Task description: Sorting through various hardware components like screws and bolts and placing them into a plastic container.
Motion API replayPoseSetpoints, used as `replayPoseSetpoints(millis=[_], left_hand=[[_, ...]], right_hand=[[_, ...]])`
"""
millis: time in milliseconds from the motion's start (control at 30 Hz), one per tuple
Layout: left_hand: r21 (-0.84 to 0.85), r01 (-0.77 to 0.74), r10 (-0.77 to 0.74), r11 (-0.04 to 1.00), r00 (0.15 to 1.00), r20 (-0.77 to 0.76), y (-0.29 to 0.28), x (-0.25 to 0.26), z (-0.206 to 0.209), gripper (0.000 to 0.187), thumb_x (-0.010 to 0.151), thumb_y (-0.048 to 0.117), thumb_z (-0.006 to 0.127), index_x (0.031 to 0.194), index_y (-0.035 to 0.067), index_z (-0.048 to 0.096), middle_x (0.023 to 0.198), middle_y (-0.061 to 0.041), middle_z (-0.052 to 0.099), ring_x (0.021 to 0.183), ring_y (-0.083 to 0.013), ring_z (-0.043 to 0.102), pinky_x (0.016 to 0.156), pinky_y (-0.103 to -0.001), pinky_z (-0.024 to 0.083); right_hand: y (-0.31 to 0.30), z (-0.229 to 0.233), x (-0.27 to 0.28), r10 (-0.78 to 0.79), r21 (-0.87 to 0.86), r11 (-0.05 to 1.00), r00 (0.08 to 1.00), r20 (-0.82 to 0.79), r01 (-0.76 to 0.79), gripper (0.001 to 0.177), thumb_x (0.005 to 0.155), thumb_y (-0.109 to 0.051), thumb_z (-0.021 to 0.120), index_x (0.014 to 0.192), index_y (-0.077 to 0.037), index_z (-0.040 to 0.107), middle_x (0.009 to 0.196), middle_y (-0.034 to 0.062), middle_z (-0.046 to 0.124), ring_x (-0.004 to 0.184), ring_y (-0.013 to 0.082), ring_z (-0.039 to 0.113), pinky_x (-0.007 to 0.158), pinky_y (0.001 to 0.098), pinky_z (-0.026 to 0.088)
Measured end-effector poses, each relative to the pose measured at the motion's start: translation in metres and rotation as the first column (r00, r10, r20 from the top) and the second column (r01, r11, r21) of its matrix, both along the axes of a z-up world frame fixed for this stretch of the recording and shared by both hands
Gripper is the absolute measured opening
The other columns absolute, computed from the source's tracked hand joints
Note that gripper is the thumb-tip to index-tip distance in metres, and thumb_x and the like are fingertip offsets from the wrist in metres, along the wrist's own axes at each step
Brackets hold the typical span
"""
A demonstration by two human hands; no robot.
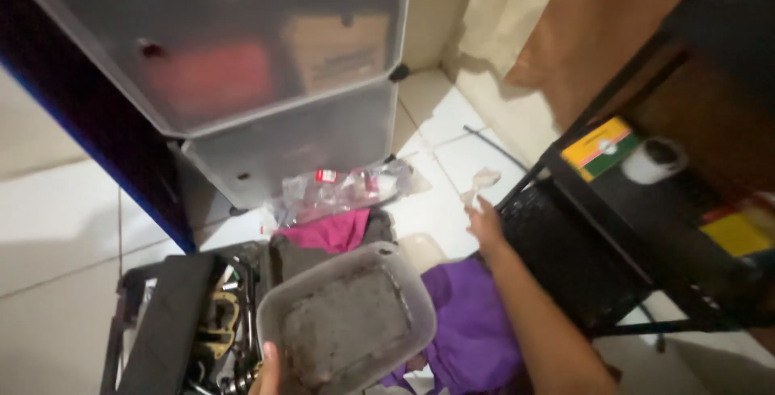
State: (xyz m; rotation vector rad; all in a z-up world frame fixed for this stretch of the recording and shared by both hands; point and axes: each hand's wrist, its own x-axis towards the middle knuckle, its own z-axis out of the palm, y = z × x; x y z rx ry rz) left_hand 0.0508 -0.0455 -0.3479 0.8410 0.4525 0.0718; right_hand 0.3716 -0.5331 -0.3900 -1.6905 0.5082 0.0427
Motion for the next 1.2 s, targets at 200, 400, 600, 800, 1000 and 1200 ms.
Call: replayPoseSetpoints(millis=[200, 400, 600, 800, 1000, 1200], left_hand=[[0.188, -0.034, 0.107, 0.982, 0.912, -0.396, -0.005, -0.013, 0.049, 0.067, 0.104, 0.047, 0.048, 0.138, -0.01, 0.06, 0.133, -0.025, 0.07, 0.122, -0.0318, 0.067, 0.104, -0.043, 0.05], [0.073, -0.05, 0.079, 0.996, 0.864, -0.498, -0.004, 0.019, 0.097, 0.062, 0.099, 0.048, 0.047, 0.135, 0.001, 0.065, 0.126, -0.019, 0.074, 0.113, -0.033, 0.069, 0.099, -0.044, 0.051], [0.219, -0.051, 0.142, 0.974, 0.894, -0.424, -0.001, 0.012, 0.08, 0.059, 0.099, 0.044, 0.051, 0.134, -0.001, 0.066, 0.125, -0.02, 0.074, 0.114, -0.0317, 0.069, 0.1, -0.042, 0.051], [0.326, -0.08, 0.188, 0.942, 0.931, -0.315, -0.019, 0.022, 0.045, 0.056, 0.1, 0.041, 0.056, 0.133, -0.003, 0.067, 0.123, -0.021, 0.075, 0.114, -0.0303, 0.069, 0.102, -0.04, 0.051], [0.332, -0.08, 0.15, 0.94, 0.97, -0.191, -0.023, 0.053, 0.062, 0.053, 0.1, 0.038, 0.058, 0.131, -0.002, 0.068, 0.122, -0.021, 0.076, 0.114, -0.0285, 0.069, 0.101, -0.039, 0.05], [0.339, 0.074, -0.042, 0.938, 0.994, -0.102, -0.027, 0.067, 0.123, 0.053, 0.1, 0.041, 0.057, 0.129, -0.001, 0.071, 0.123, -0.017, 0.078, 0.116, -0.0247, 0.069, 0.102, -0.036, 0.048]], right_hand=[[-0.015, -0.015, 0.07, -0.051, -0.156, 0.986, 0.999, 0.015, 0.053, 0.077, 0.089, -0.022, 0.073, 0.157, -0.012, 0.039, 0.132, 0.0161, 0.062, 0.118, 0.0256, 0.06, 0.092, 0.0402, 0.051], [-0.027, -0.034, 0.108, -0.158, 0.046, 0.987, 0.985, 0.064, 0.155, 0.058, 0.087, -0.02, 0.073, 0.138, -0.003, 0.051, 0.126, 0.012, 0.055, 0.111, 0.0215, 0.053, 0.09, 0.0337, 0.048], [-0.044, -0.087, 0.117, -0.281, 0.177, 0.938, 0.953, -0.116, 0.298, 0.033, 0.099, -0.031, 0.066, 0.117, -0.003, 0.066, 0.112, 0.0122, 0.057, 0.095, 0.0244, 0.046, 0.079, 0.0385, 0.04], [0.039, 0.02, -0.004, -0.139, 0.232, 0.971, 0.924, 0.356, 0.056, 0.058, 0.096, -0.02, 0.063, 0.151, -0.007, 0.049, 0.141, 0.0064, 0.055, 0.124, 0.019, 0.051, 0.102, 0.0329, 0.041], [0.126, 0.224, -0.138, -0.004, -0.11, 0.992, 0.887, 0.461, 0.062, 0.053, 0.098, -0.019, 0.054, 0.149, -0.006, 0.051, 0.158, 0.013, 0.046, 0.146, 0.0273, 0.04, 0.117, 0.0393, 0.033], [0.115, 0.336, -0.209, -0.123, 0.35, 0.924, 0.748, 0.652, -0.153, 0.051, 0.106, -0.032, 0.046, 0.137, 0.005, 0.059, 0.146, 0.021, 0.057, 0.138, 0.031, 0.05, 0.116, 0.041, 0.036]])
